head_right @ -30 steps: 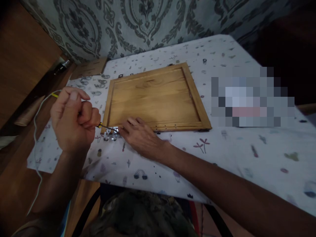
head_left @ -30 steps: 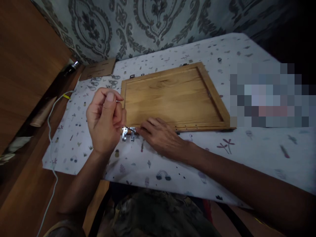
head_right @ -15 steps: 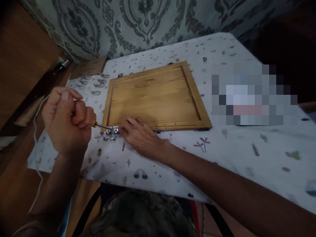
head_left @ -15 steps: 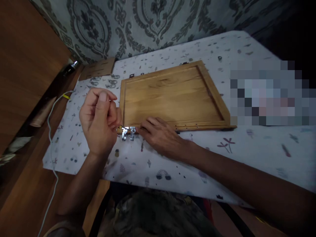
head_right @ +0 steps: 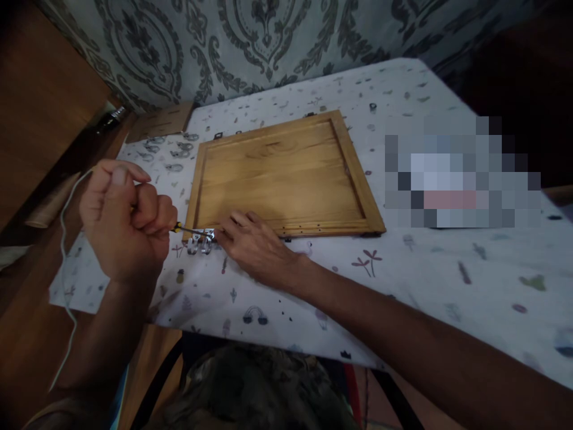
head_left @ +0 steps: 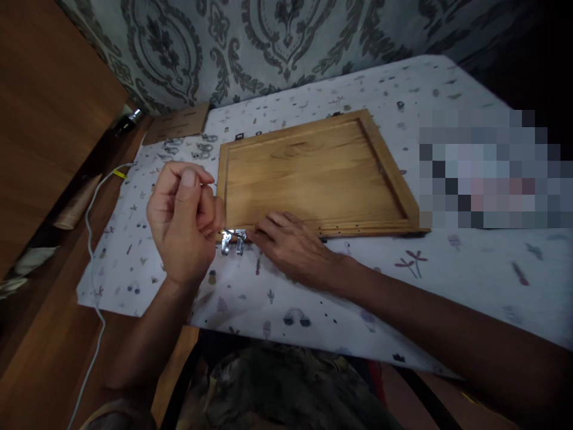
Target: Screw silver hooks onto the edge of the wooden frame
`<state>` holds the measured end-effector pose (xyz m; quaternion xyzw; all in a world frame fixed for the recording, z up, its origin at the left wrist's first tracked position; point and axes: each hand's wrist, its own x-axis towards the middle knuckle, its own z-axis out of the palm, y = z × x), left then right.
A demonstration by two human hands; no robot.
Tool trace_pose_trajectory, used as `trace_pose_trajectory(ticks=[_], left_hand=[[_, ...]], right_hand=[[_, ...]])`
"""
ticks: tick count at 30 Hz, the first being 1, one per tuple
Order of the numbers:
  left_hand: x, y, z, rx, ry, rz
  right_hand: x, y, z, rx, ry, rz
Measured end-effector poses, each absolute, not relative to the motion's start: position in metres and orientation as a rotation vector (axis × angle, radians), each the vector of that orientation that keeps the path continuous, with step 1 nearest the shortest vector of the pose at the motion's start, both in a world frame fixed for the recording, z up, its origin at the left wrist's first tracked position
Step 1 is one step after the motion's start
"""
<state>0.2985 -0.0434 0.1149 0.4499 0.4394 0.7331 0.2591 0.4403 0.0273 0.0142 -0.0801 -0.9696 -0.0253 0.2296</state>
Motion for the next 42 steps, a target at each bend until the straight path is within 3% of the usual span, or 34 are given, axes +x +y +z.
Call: trace_pose_trajectory(ticks=[19, 29, 42], left_hand=[[0.294, -0.032, 0.113, 1.265, 1.115, 1.87], [0.269, -0.029, 0.115, 1.334, 0.933, 1.523], [0.285, -0.035, 0.11, 1.006, 1.205, 2.014]], right_hand=[[0.439, 0.028, 0.014, -0.235, -2.669, -0.053], [0.439, 0.028, 0.016, -0.223, -2.676, -0.015], [0.439, 0.026, 0.014, -0.242, -2.674, -0.037]])
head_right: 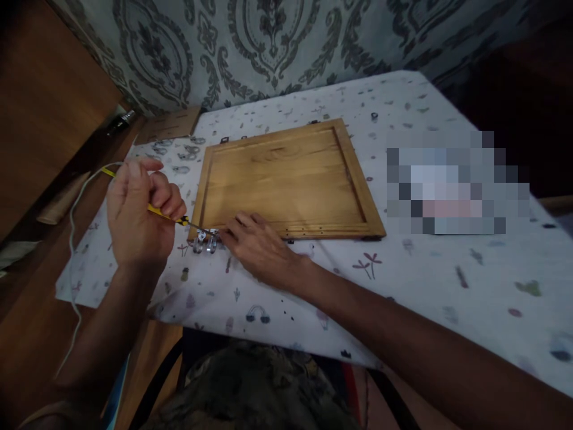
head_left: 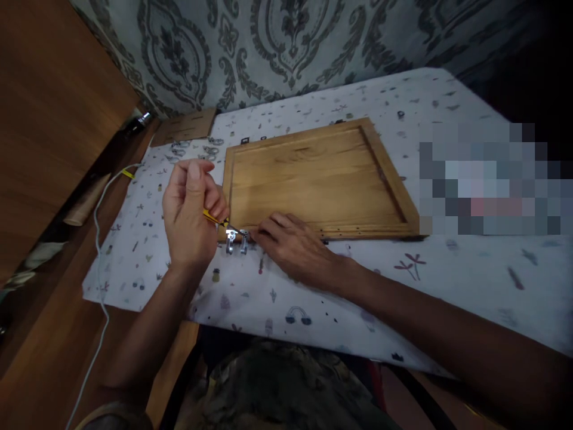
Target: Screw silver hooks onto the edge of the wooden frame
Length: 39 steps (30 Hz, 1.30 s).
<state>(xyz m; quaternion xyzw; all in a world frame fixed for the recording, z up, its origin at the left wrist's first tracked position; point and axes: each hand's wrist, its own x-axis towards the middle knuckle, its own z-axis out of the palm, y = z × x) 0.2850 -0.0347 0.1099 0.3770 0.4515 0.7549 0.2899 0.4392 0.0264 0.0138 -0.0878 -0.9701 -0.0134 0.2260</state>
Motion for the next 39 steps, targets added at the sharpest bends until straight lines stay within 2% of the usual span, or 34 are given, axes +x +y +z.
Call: trace_pose_trajectory(ticks=[8, 18, 25, 29, 34, 39], left_hand=[[0.294, -0.033, 0.108, 1.12, 1.142, 1.972], [0.282, -0.023, 0.113, 1.287, 1.032, 1.602], [0.293, -0.034, 0.107, 1.217, 1.302, 1.838], [0.304, -0.038, 0.106, 1.13, 1.225, 1.978], [0.306, -0.033, 0.103, 1.186, 1.146, 1.94], [0.293, -0.029, 0.106, 1.289, 1.008, 1.751]], right_hand=[[0.439, 0.027, 0.015, -0.24, -2.681, -0.041], [0.439, 0.027, 0.017, -0.244, -2.708, -0.041], [0.438, 0.027, 0.016, -0.246, -2.708, -0.035], [0.438, 0.027, 0.016, -0.253, -2.701, -0.032], [0.438, 0.028, 0.013, -0.238, -2.693, -0.038], [0.437, 0.028, 0.014, -0.242, -2.691, -0.027]])
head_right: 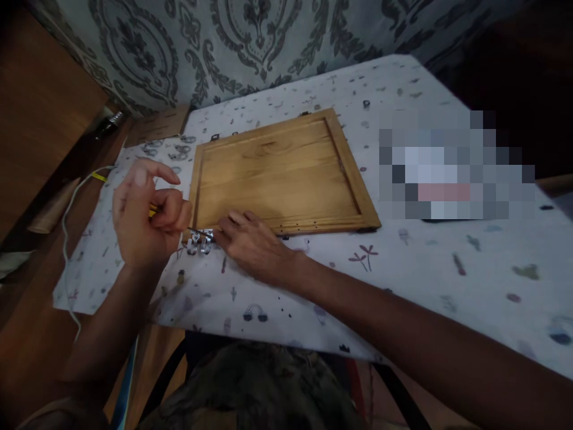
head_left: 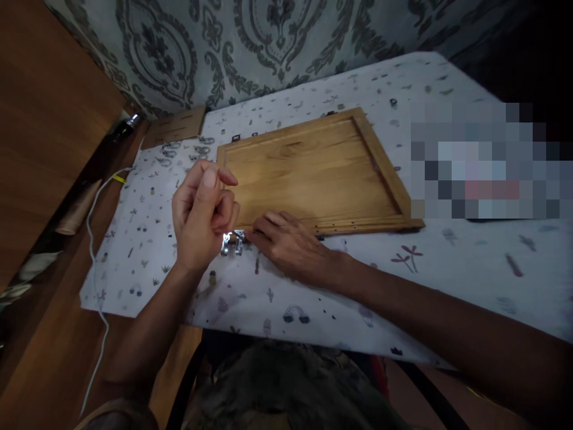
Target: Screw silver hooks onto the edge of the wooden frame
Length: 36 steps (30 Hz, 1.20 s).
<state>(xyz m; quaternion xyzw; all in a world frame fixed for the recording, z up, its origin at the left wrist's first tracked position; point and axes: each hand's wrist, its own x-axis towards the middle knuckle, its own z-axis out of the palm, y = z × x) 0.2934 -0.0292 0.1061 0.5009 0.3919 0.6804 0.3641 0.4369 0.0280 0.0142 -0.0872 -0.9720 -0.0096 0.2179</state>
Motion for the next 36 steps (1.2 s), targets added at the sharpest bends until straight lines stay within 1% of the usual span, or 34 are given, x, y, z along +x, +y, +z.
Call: trace_pose_trajectory(ticks=[7, 16, 31, 36], left_hand=[[0.283, -0.027, 0.11, 1.329, 0.97, 1.592], [0.291, -0.041, 0.12, 1.309, 1.03, 1.856], [0.289, -0.033, 0.104, 1.31, 1.058, 1.84], [0.283, -0.032, 0.106, 1.327, 1.183, 1.752]], right_hand=[[0.437, 0.028, 0.017, -0.239, -2.717, -0.005], [0.438, 0.027, 0.014, -0.248, -2.702, 0.007], [0.438, 0.028, 0.014, -0.233, -2.683, 0.003], [0.438, 0.028, 0.014, -0.225, -2.678, -0.004]])
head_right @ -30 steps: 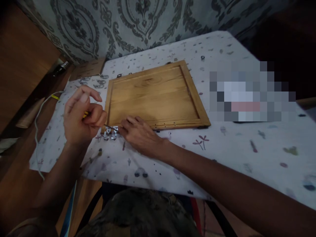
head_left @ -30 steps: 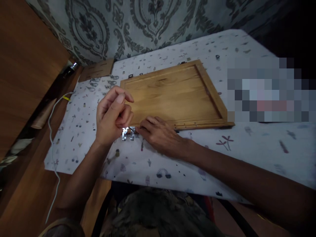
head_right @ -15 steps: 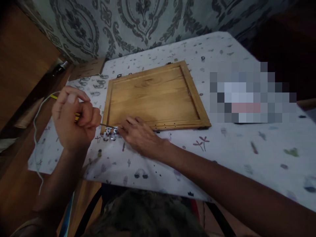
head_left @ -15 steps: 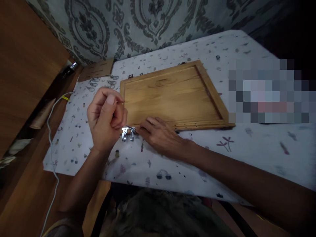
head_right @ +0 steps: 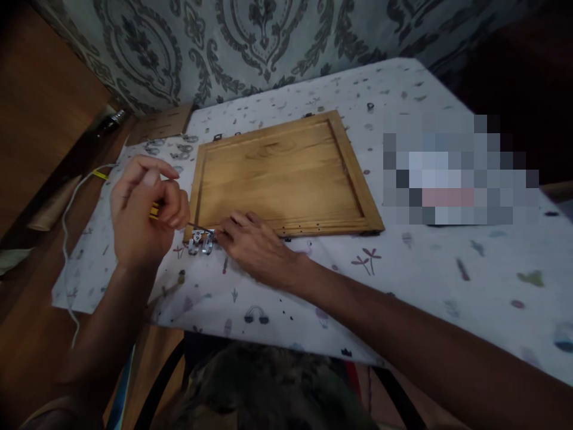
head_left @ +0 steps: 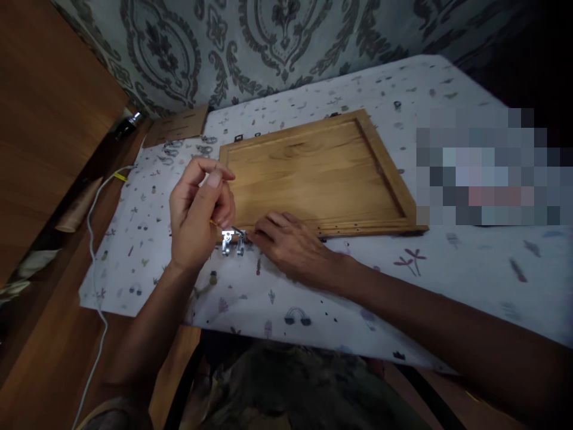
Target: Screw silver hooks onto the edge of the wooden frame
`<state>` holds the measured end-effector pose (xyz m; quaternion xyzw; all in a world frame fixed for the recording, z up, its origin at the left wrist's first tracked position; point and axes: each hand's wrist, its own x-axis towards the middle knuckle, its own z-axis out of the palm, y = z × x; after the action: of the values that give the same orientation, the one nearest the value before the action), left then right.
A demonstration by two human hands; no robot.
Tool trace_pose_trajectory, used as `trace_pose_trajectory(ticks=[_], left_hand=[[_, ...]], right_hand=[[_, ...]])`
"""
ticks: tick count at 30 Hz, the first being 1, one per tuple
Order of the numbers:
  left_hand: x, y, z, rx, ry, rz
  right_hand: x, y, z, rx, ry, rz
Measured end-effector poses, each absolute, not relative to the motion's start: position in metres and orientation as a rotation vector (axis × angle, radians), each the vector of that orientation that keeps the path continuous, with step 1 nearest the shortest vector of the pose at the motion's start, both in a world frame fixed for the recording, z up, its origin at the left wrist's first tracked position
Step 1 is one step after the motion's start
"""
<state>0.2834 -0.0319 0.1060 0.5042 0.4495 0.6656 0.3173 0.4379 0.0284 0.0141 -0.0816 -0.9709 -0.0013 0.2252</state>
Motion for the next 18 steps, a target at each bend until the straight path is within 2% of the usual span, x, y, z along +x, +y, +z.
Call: trace_pose_trajectory(ticks=[3, 8, 18], left_hand=[[0.283, -0.031, 0.105, 1.33, 1.287, 1.807], [0.294, -0.03, 0.102, 1.131, 1.189, 2.046], [0.293, -0.023, 0.106, 1.255, 1.093, 1.816]], right_hand=[[0.438, 0.028, 0.013, -0.23, -2.676, -0.006], [0.438, 0.028, 0.012, -0.247, -2.681, -0.013], [0.437, 0.028, 0.015, -0.254, -2.694, -0.014]])
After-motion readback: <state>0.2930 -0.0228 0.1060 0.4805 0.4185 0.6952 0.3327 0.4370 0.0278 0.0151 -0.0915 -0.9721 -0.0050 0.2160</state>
